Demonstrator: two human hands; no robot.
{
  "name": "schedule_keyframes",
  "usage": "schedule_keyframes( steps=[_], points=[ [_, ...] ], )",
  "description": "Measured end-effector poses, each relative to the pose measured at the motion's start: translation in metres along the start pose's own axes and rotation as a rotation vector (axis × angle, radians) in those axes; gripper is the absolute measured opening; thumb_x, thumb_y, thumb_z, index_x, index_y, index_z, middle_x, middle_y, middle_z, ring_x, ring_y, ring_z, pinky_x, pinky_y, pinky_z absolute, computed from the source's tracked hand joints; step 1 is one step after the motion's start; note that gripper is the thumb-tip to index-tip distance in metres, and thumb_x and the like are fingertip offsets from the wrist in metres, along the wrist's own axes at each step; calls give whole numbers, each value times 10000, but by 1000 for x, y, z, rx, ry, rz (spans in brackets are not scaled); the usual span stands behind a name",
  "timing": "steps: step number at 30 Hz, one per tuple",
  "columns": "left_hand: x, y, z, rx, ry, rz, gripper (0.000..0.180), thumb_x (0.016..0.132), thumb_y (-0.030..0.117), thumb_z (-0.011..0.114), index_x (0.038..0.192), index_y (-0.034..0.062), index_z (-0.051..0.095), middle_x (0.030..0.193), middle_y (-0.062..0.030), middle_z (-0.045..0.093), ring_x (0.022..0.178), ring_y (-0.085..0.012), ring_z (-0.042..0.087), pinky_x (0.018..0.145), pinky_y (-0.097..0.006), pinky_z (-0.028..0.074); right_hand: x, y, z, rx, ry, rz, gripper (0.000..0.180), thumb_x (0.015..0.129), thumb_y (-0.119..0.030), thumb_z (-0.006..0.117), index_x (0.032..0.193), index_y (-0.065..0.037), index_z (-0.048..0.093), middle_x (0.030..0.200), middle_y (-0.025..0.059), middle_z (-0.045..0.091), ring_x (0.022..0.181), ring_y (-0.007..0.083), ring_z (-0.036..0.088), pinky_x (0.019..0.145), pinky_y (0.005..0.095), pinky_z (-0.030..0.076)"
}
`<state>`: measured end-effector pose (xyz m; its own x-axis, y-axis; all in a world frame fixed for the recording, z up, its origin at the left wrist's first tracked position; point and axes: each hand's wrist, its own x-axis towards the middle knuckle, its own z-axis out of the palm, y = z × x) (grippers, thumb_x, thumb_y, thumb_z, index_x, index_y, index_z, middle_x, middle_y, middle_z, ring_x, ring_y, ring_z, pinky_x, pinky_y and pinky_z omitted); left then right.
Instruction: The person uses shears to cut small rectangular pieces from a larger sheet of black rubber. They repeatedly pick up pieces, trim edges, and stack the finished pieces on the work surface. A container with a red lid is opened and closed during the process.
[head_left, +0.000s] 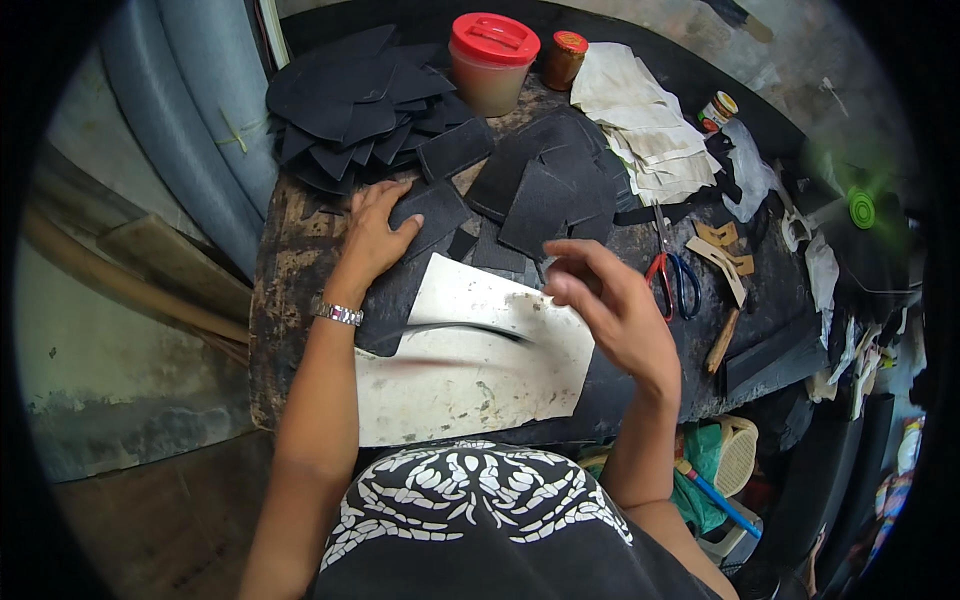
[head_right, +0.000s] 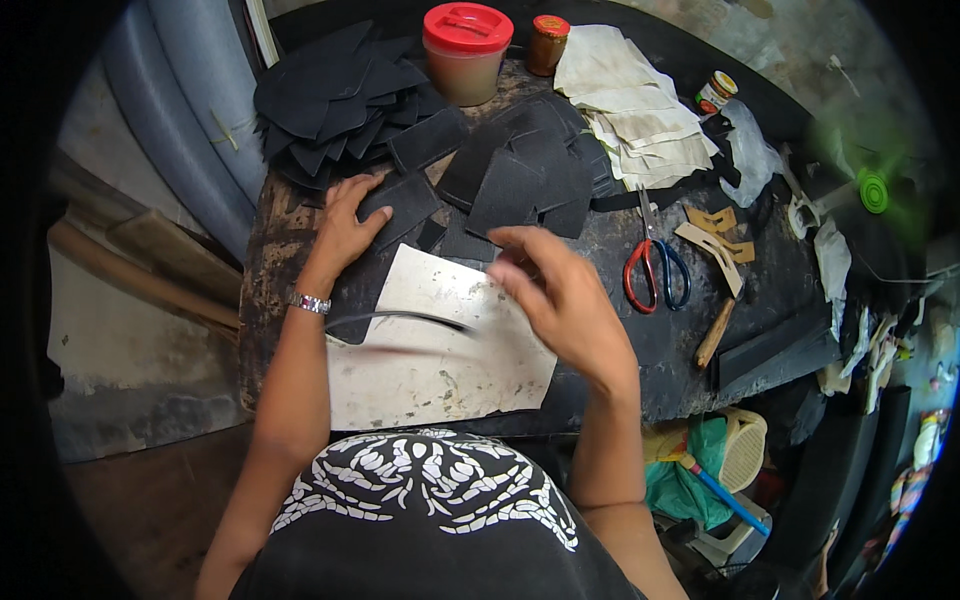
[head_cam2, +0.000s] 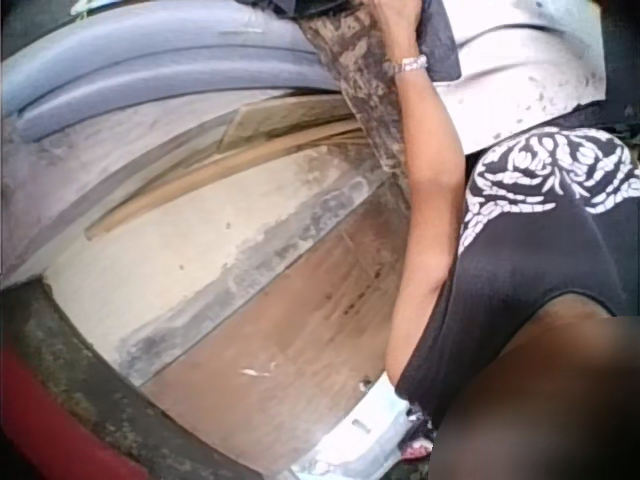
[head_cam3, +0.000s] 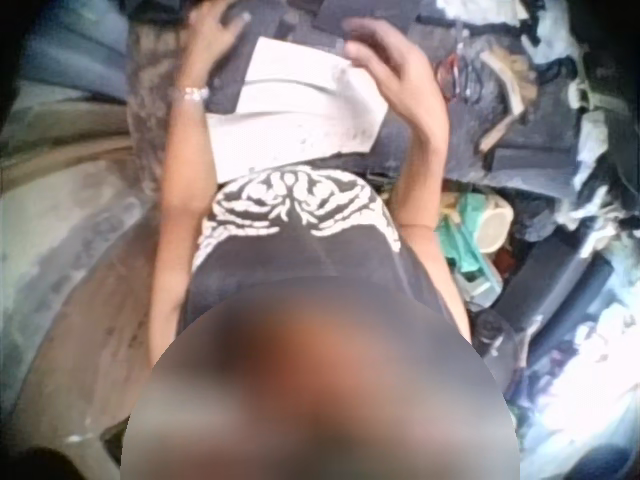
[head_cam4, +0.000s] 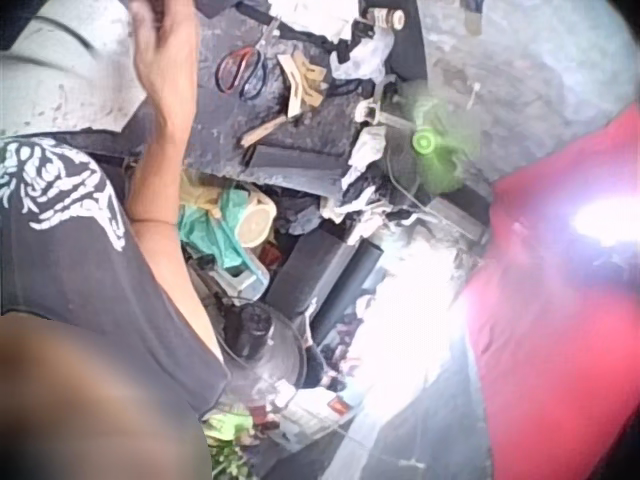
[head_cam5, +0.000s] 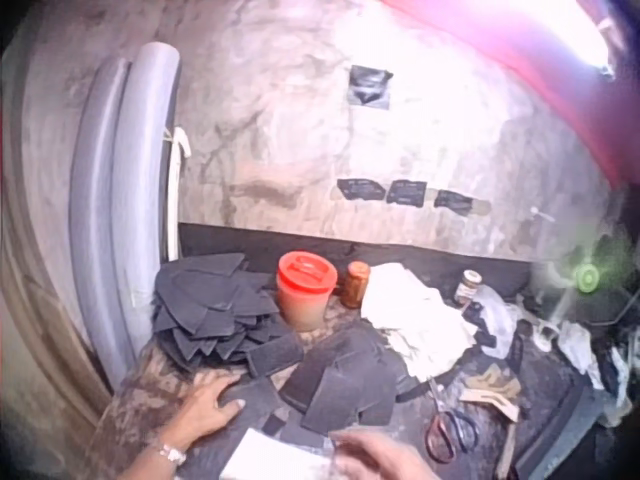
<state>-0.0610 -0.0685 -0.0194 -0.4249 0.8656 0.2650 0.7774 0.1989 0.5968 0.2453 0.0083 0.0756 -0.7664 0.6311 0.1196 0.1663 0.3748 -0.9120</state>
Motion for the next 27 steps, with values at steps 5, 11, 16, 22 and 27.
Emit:
schedule_keyframes(
  steps=[5,11,16,22,27],
  points=[
    [0,6,1,114,-54,-5,654,742,272,811,1306,9,609,1260,-136,555,1227,-316,461,1070,-397,374,31,39,25,-798,73,346,215,871,-109,677,1030,24,618,1068,234,634,1009,395,623,860,449,495],
    [3,6,-2,67,-84,-61,696,717,258,833,1333,40,594,1172,-154,554,1168,-323,484,1047,-395,390,26,57,14,-825,65,348,191,810,-8,633,995,27,597,1038,245,630,1013,424,616,864,479,491],
    [0,7,-5,-63,-31,-22,610,691,194,854,1234,44,620,1127,-154,537,1120,-332,502,1015,-397,405,45,31,36,-489,47,-47,208,839,-7,665,1029,7,581,1028,233,668,932,375,672,773,429,526],
    [1,3,-15,-79,-162,-86,435,697,163,848,1023,4,607,1123,-161,515,1120,-342,501,963,-410,425,86,50,108,-595,72,27,352,834,-49,685,1155,10,554,1085,242,567,1051,434,596,885,468,508],
    [4,3,-26,-243,-250,-169,321,741,70,806,967,-21,598,973,-78,546,897,-193,530,832,-295,431,89,46,105,-556,52,53,278,852,-15,644,1117,-1,557,1102,228,575,1036,414,612,842,470,516]
  ],
)
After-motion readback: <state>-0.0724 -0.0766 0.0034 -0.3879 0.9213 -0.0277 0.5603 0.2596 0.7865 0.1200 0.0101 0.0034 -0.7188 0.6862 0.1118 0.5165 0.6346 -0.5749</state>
